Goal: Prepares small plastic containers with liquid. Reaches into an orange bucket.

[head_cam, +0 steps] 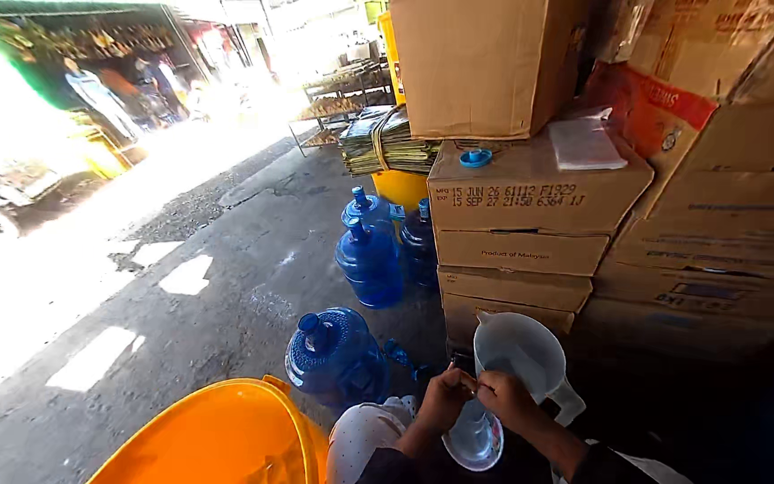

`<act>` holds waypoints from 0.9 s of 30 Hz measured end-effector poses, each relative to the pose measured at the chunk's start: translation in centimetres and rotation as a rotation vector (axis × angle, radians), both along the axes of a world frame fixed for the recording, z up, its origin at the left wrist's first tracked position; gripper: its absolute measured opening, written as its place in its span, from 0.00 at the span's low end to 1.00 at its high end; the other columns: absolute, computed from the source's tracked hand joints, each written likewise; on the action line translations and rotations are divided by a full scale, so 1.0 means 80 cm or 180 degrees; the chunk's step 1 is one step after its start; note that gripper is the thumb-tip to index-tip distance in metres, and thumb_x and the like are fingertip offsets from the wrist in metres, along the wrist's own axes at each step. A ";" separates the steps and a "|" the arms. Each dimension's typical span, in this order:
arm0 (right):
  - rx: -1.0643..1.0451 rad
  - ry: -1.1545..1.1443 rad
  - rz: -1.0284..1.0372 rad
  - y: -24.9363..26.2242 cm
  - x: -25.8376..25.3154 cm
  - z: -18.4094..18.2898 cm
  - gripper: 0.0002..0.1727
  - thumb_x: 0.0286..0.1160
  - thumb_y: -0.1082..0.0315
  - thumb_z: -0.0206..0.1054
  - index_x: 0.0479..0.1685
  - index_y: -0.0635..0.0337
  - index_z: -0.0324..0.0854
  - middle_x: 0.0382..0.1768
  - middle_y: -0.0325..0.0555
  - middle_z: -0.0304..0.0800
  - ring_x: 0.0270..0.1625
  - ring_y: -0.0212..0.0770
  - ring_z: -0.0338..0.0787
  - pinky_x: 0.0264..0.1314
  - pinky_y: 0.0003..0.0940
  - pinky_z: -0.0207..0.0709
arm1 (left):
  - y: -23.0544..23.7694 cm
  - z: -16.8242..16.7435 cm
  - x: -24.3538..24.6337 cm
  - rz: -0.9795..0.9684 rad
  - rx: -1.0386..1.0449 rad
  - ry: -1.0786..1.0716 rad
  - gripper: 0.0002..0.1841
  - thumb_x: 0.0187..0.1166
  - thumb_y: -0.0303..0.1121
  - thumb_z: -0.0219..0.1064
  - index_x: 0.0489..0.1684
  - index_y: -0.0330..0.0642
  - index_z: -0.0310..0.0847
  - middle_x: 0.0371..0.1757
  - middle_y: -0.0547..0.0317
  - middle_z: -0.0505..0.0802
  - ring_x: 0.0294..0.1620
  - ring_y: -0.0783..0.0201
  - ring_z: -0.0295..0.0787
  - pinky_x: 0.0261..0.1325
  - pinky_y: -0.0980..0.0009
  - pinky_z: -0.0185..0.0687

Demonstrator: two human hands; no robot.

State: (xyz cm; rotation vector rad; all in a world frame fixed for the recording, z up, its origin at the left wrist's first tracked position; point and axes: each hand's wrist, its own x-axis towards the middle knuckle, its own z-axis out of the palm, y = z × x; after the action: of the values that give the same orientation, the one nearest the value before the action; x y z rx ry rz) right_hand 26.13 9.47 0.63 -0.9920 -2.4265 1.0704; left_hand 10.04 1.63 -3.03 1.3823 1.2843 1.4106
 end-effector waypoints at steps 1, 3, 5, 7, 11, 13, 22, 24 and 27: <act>-0.0667 -0.0032 -0.0282 0.001 -0.004 0.005 0.14 0.80 0.71 0.60 0.32 0.73 0.85 0.29 0.56 0.84 0.37 0.49 0.84 0.45 0.49 0.76 | 0.001 0.000 -0.004 -0.0111 0.0031 -0.0016 0.05 0.72 0.15 0.67 0.37 0.28 0.89 0.47 0.51 0.95 0.59 0.65 0.87 0.80 0.61 0.71; -0.1848 0.0145 -0.0895 0.000 -0.011 0.010 0.12 0.80 0.71 0.60 0.26 0.61 0.79 0.20 0.39 0.70 0.22 0.32 0.67 0.26 0.31 0.61 | 0.003 -0.002 -0.011 -0.0342 0.0237 0.0086 0.05 0.70 0.16 0.69 0.37 0.28 0.90 0.49 0.49 0.95 0.62 0.64 0.87 0.84 0.60 0.65; -0.2744 0.0446 -0.1344 -0.002 -0.014 0.017 0.15 0.78 0.74 0.59 0.20 0.54 0.73 0.12 0.31 0.61 0.13 0.27 0.55 0.16 0.23 0.49 | 0.006 -0.007 -0.015 -0.0449 0.0577 0.0377 0.04 0.68 0.17 0.71 0.34 0.28 0.92 0.49 0.47 0.96 0.66 0.60 0.88 0.86 0.57 0.63; -0.3150 0.0621 -0.1532 -0.002 -0.013 0.021 0.17 0.77 0.75 0.57 0.18 0.52 0.70 0.10 0.30 0.58 0.10 0.26 0.53 0.13 0.21 0.46 | 0.008 -0.011 -0.015 -0.0449 0.0876 0.0667 0.04 0.65 0.18 0.71 0.33 0.29 0.92 0.47 0.46 0.97 0.65 0.56 0.90 0.86 0.55 0.64; -0.3234 0.0792 -0.1685 0.000 -0.016 0.025 0.18 0.77 0.75 0.57 0.16 0.52 0.69 0.09 0.31 0.58 0.10 0.26 0.54 0.13 0.20 0.46 | 0.009 -0.011 -0.008 -0.0298 0.1052 0.0972 0.04 0.66 0.23 0.75 0.34 0.31 0.93 0.46 0.47 0.97 0.65 0.56 0.91 0.88 0.53 0.62; -0.3243 0.0897 -0.1752 -0.002 -0.017 0.028 0.18 0.77 0.76 0.57 0.15 0.51 0.68 0.09 0.31 0.58 0.10 0.26 0.53 0.12 0.20 0.45 | 0.010 -0.012 -0.005 -0.0211 0.1142 0.1071 0.03 0.69 0.23 0.76 0.34 0.31 0.93 0.45 0.47 0.97 0.63 0.56 0.92 0.87 0.55 0.63; -0.2133 0.0553 -0.1137 0.008 -0.011 0.030 0.15 0.76 0.74 0.61 0.17 0.57 0.73 0.13 0.35 0.64 0.14 0.29 0.60 0.18 0.25 0.53 | 0.007 -0.008 0.011 0.0183 0.1252 0.1318 0.01 0.67 0.21 0.74 0.30 0.31 0.92 0.42 0.48 0.97 0.61 0.56 0.92 0.76 0.66 0.77; -0.1022 -0.0175 -0.0390 0.021 -0.001 0.043 0.10 0.80 0.67 0.64 0.34 0.65 0.85 0.28 0.48 0.81 0.33 0.42 0.79 0.40 0.41 0.71 | 0.008 -0.009 0.011 0.0281 0.1293 0.1363 0.01 0.67 0.20 0.74 0.29 0.31 0.92 0.42 0.48 0.97 0.61 0.55 0.92 0.75 0.67 0.78; 0.0334 -0.1047 0.0469 0.013 0.006 0.069 0.24 0.85 0.66 0.60 0.79 0.59 0.77 0.65 0.60 0.86 0.68 0.57 0.87 0.70 0.54 0.79 | 0.009 -0.006 0.011 0.0271 0.1350 0.1454 0.02 0.65 0.20 0.73 0.27 0.31 0.91 0.41 0.47 0.96 0.59 0.55 0.92 0.71 0.67 0.81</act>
State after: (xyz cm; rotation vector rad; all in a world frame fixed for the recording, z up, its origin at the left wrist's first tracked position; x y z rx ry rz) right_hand 26.59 10.52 6.17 -1.0374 -2.8263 0.8693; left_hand 10.90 2.38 -3.52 2.0471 1.3842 1.5396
